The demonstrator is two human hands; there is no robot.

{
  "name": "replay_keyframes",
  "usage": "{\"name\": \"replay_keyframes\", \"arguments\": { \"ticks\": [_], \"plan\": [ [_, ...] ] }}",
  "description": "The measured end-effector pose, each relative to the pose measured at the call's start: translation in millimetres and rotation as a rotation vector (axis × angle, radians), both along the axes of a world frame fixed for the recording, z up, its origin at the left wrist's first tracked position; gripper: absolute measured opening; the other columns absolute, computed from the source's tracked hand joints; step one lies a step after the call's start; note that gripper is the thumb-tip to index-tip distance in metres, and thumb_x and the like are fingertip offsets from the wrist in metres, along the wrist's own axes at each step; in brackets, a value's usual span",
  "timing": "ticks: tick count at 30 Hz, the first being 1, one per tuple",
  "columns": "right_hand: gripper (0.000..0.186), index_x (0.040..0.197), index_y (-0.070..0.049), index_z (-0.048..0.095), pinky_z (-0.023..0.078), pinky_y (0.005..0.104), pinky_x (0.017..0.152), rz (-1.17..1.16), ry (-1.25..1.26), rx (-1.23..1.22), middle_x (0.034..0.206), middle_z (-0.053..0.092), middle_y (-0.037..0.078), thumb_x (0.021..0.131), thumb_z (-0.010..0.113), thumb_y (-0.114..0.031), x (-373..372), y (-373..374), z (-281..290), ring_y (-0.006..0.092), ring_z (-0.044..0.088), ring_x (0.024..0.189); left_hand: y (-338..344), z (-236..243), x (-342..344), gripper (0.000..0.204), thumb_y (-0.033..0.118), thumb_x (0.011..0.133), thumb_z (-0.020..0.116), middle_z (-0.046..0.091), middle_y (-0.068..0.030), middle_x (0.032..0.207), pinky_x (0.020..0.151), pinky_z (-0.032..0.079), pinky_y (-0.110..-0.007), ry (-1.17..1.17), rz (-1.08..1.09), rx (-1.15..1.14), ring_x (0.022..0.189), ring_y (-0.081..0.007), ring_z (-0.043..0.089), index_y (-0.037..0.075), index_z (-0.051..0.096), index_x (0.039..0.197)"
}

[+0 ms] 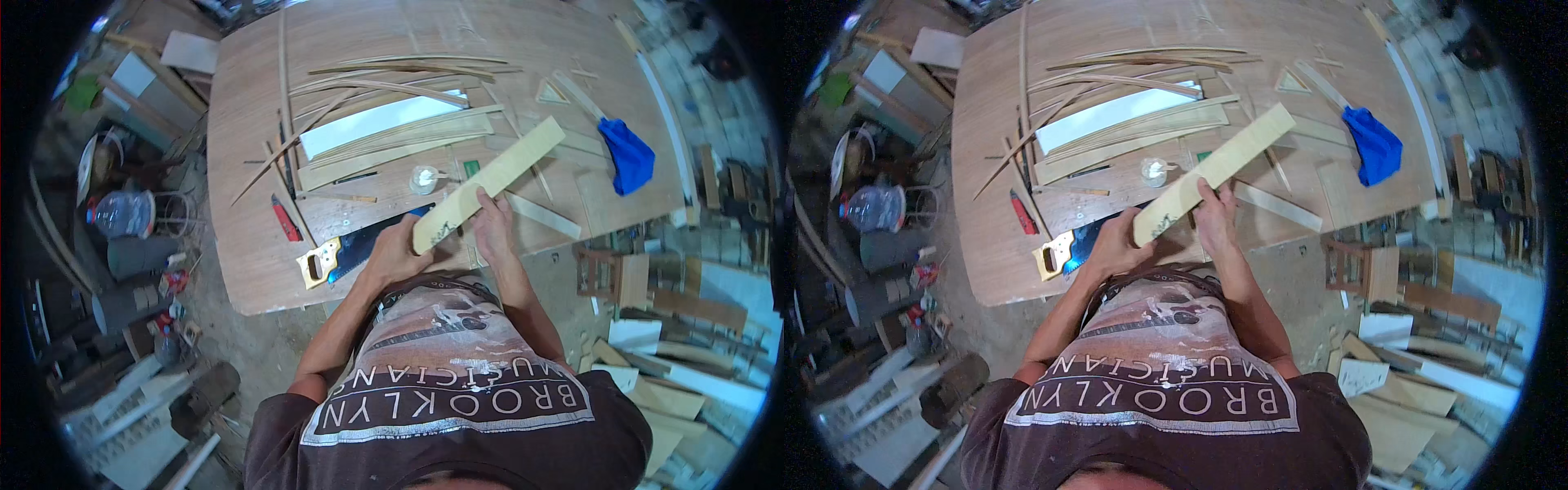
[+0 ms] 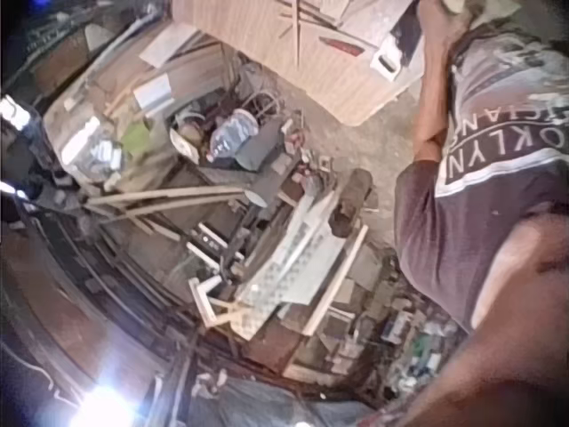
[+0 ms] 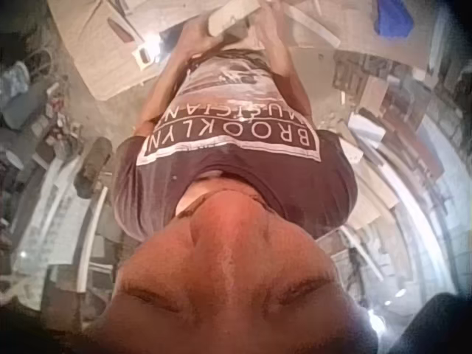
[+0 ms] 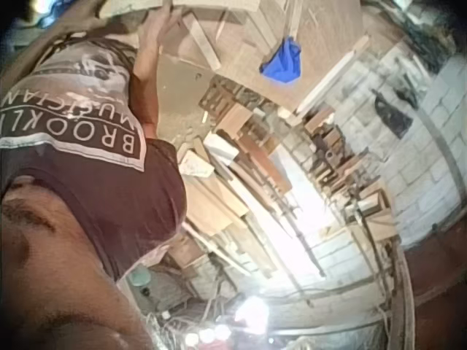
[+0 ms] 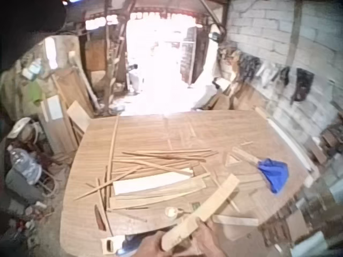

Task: The person assembles wooden strips and a triangle piece by hand on a workbench.

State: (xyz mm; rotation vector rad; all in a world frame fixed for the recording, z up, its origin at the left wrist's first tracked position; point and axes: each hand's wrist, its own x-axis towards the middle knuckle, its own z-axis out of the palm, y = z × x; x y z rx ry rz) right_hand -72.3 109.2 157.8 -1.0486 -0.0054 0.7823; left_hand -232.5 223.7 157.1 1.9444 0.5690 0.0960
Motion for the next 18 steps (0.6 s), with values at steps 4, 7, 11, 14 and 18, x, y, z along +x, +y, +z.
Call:
{"name": "replay_keyframes", "arguments": {
  "ticks": [4,7,11,14,18],
  "plan": [
    [0.032,0.123,-0.007,0.047,0.048,0.0404,0.091,-0.246,0.047,-0.260,0.113,0.057,0.006,0.093,0.057,-0.014,31.7,-64.8,-48.6,0.0195,0.058,0.106,20.5,-22.7,18.3,0.060,0.035,0.075,0.073,0.064,-0.0220,0.101,0.079,0.050,-0.037,0.058,-0.237,-0.050,0.088,-0.0312,0.065,0.000,0.056,0.120],
    [0.029,0.113,-0.004,0.052,0.055,0.0363,0.076,-0.408,0.047,-0.323,0.100,0.061,0.008,0.091,0.061,-0.020,58.7,-107.3,-65.9,0.0204,0.063,0.089,78.3,-98.5,17.5,0.034,0.026,0.081,0.064,0.063,-0.0183,0.103,0.084,0.050,-0.044,0.101,-0.023,0.384,0.095,-0.0363,0.060,0.008,0.065,0.111],
    [0.020,0.101,-0.003,0.059,0.057,0.0308,0.061,-0.550,0.238,-0.392,0.089,0.062,0.009,0.093,0.058,-0.021,109.7,-141.2,-115.6,0.0221,0.065,0.072,143.5,-159.5,13.3,0.019,0.013,0.078,0.058,0.060,-0.0109,0.099,0.076,0.055,-0.040,0.247,-0.061,0.855,0.098,-0.0305,0.058,0.007,0.060,0.096],
    [0.021,0.100,-0.003,0.059,0.057,0.0328,0.063,-0.583,0.294,-0.406,0.089,0.062,0.008,0.092,0.059,-0.022,143.1,-143.4,-139.1,0.0210,0.064,0.074,147.4,-163.7,13.3,0.020,0.013,0.080,0.056,0.061,-0.0106,0.100,0.074,0.055,-0.038,0.286,-0.129,0.880,0.099,-0.0295,0.058,0.007,0.059,0.099],
    [0.027,0.112,-0.003,0.052,0.055,0.0343,0.074,-0.545,0.275,-0.429,0.100,0.059,0.010,0.092,0.058,-0.021,171.6,-117.8,-141.9,0.0233,0.061,0.091,149.3,-168.9,3.7,0.020,0.016,0.083,0.058,0.062,-0.0122,0.100,0.076,0.054,-0.042,0.437,-0.052,0.861,0.099,-0.0289,0.058,0.007,0.058,0.100]
  ]
}}
